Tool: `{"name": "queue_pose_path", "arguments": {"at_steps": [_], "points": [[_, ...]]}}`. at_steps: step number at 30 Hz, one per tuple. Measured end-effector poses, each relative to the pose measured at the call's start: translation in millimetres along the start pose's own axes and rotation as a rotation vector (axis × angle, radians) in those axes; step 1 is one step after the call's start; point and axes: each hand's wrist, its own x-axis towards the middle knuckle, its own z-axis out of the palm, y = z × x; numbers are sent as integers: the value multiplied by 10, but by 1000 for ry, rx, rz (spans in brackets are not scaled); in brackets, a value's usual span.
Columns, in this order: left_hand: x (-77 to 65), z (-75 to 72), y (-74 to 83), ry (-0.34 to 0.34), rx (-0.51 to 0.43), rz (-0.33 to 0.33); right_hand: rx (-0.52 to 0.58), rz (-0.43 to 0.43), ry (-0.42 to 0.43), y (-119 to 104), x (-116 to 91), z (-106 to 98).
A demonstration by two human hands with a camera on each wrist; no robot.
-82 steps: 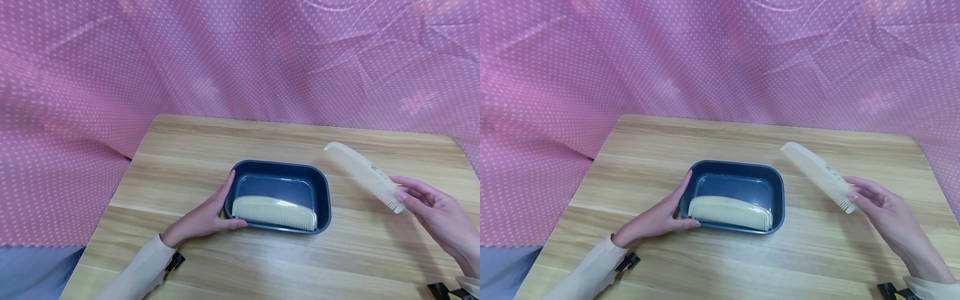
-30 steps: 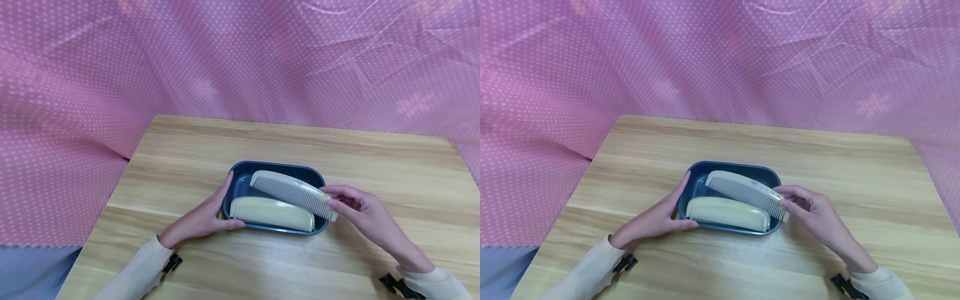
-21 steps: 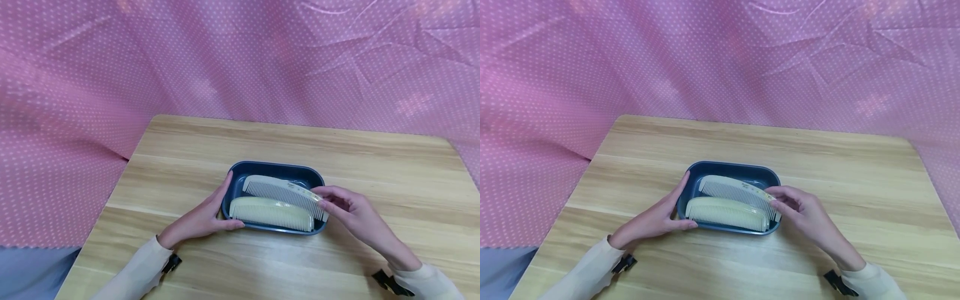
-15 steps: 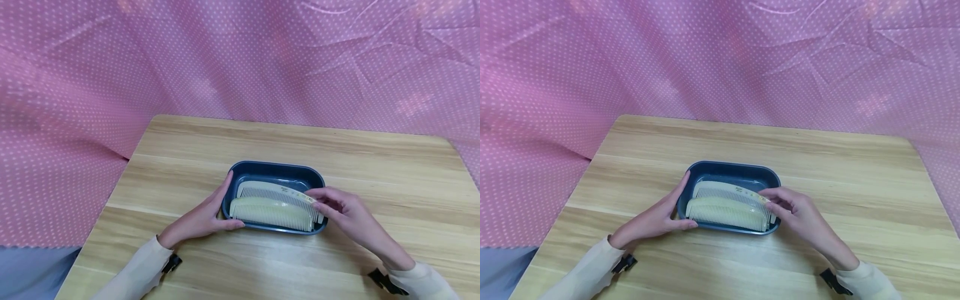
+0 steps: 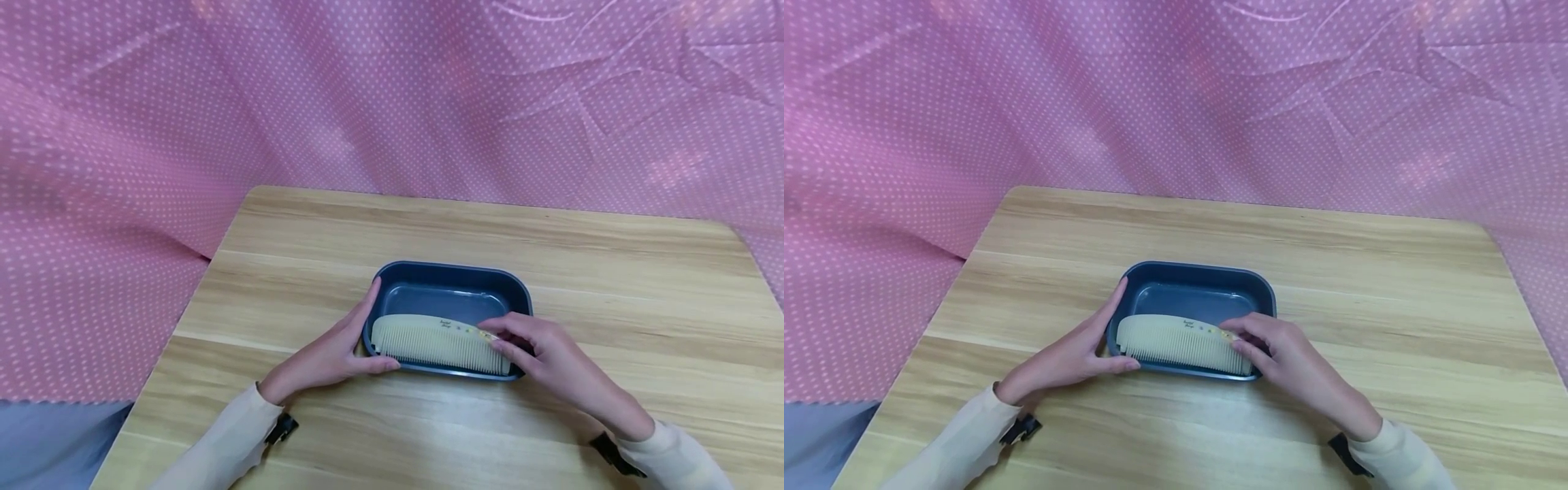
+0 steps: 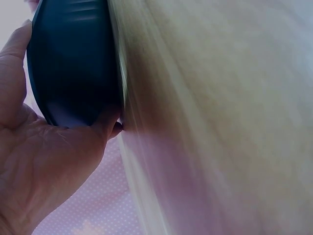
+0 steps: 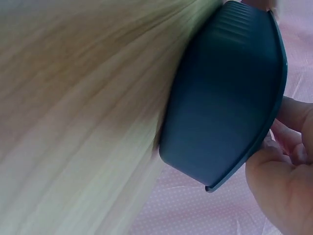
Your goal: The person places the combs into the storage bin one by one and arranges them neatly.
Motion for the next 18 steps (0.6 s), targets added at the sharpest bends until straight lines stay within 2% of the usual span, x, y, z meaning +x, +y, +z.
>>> {"name": "queue_pose_path", "arguments": {"at_steps": [7,18], "points": [[6,-11,21,5,-6,-8,-68,-103,-26,5,14,13],[12,9,38,6,-13,4,-71,-197,-33,12,8,-47]]}}
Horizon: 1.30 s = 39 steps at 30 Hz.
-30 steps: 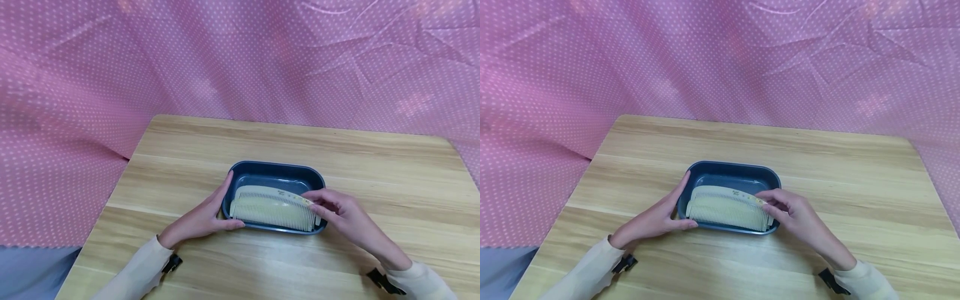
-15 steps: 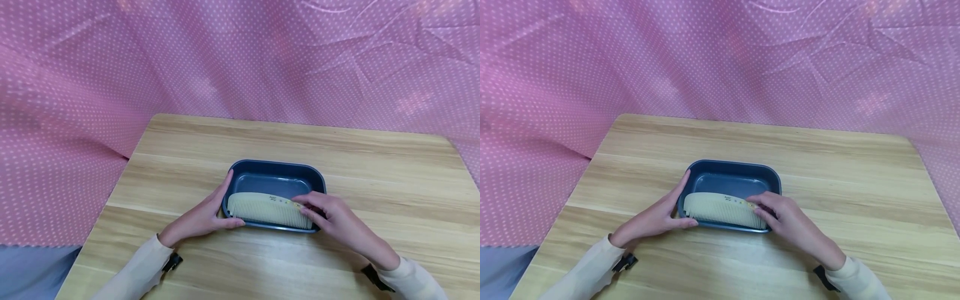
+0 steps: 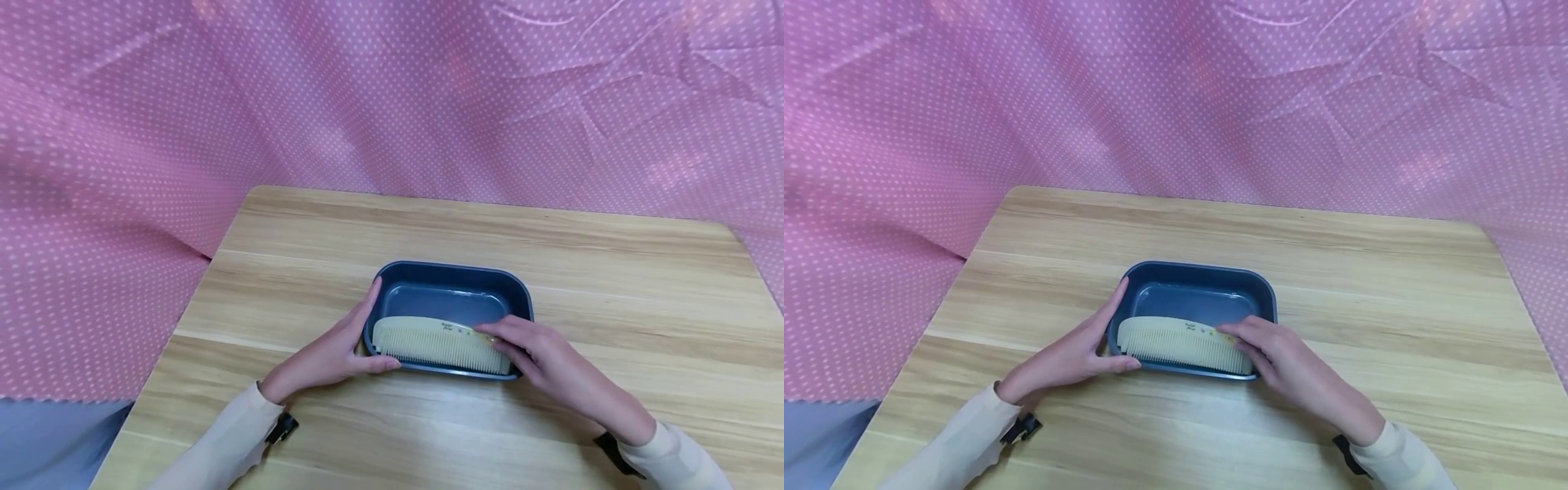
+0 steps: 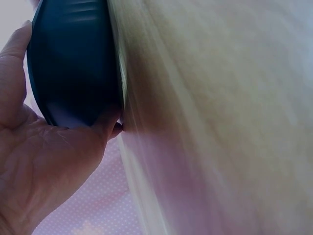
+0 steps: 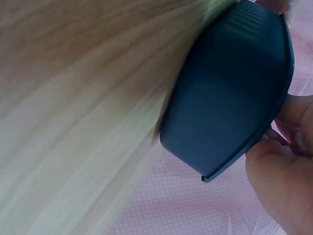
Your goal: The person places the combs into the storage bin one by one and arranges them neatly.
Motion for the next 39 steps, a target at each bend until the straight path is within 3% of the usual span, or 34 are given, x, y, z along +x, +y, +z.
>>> {"name": "queue_pose_path", "arguments": {"at_steps": [6,15,23,39], "points": [[2,4,10,-3,-4,-4,-9,-4,-21,9,-23,-24],[8,6,15,-4,-17,0,-111,-92,-28,42,-60,-30],[1,5,22,-2,-11,-8,-174,-70,-54,51,-77,-25],[-39,1,42,20,39,-20,-168,-104,-81,113,-13,-26]]}}
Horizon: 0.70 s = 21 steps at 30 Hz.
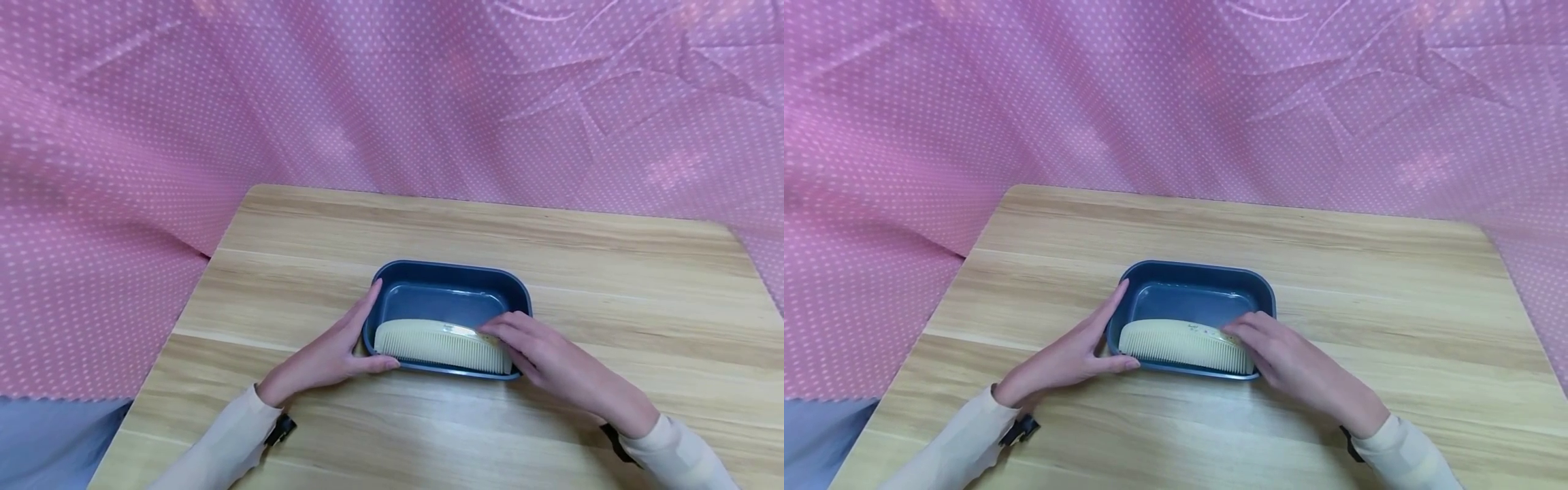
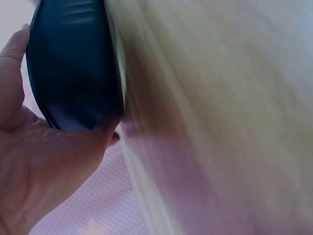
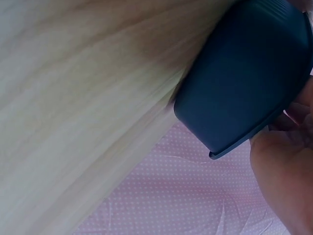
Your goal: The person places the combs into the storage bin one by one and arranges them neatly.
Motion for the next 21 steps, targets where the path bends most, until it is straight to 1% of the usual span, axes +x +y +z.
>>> {"name": "queue_pose_path", "arguments": {"at_steps": [2,4,6,9,10,12,14,17,19,21], "points": [[-6,2,14,15,49,15,-19,21,-23,-25,-27,-2],[-10,12,31,47,152,66,-34,46,-40,-58,-63,-3],[-13,23,46,97,296,144,-44,75,-45,-94,-105,-3],[-17,35,66,187,533,291,-45,115,-33,-151,-168,-4],[-23,36,74,215,595,337,-41,129,-27,-167,-186,-6],[-30,41,102,249,683,425,-40,152,-8,-205,-222,-10],[-28,54,148,250,738,496,-57,174,23,-243,-258,-15],[6,71,268,211,798,561,-120,205,81,-290,-290,-39],[47,64,353,181,846,577,-194,212,114,-308,-279,-64],[89,24,434,166,908,566,-276,200,129,-304,-231,-110]]}}
